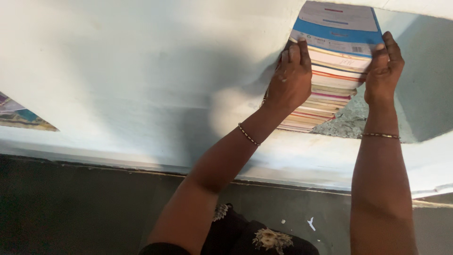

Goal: The person picks up books and notebooks from a stack on a table one by one and places them onto a taller stack of books in a wall niche.

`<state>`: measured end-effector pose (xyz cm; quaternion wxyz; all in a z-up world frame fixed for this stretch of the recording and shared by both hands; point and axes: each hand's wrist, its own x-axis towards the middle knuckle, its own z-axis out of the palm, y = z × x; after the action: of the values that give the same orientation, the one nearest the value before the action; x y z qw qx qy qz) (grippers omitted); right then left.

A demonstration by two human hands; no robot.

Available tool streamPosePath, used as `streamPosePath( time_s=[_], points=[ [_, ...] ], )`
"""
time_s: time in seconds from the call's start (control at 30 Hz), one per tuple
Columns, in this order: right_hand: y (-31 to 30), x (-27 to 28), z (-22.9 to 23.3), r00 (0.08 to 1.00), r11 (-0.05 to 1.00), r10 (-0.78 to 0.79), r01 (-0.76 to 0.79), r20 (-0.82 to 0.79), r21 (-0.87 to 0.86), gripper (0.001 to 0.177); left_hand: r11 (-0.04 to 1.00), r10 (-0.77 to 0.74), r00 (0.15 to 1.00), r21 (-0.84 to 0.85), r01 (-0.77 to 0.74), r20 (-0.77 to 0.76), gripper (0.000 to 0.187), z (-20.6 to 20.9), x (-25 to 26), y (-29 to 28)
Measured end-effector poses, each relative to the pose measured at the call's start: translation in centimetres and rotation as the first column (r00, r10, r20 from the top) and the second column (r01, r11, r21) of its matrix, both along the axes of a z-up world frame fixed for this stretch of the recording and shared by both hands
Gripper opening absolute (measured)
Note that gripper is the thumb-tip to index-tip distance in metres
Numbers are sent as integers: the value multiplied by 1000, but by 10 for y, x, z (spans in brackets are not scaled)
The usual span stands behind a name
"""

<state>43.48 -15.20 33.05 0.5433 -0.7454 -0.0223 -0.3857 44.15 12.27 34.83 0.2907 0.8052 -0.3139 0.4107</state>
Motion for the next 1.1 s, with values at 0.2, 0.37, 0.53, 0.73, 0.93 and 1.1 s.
streamPosePath(
  time_s=[0.2,0.37,0.53,0.73,0.93,1.1],
  points=[
    [5,-4,4,996,983,-51,62,67,-174,97,999,36,999,37,-35,-12,60,-5,3,-5],
    [8,-8,8,995,969,-89,98,49,-228,94,999,41,997,-10,-40,58,58,-11,4,-4],
    [3,-7,1,996,968,-10,33,92,-247,88,993,79,994,80,-85,77,59,-12,2,-2],
    [2,-7,-21,996,986,-6,20,89,-163,85,984,107,993,137,-113,52,59,-16,2,-5],
    [8,-34,-63,961,897,-274,241,-37,-369,80,965,184,979,172,-197,87,64,-25,3,-11],
    [24,-71,-106,975,894,-223,212,18,-395,71,970,176,977,151,-193,118,67,-34,10,-12]
  ],
)
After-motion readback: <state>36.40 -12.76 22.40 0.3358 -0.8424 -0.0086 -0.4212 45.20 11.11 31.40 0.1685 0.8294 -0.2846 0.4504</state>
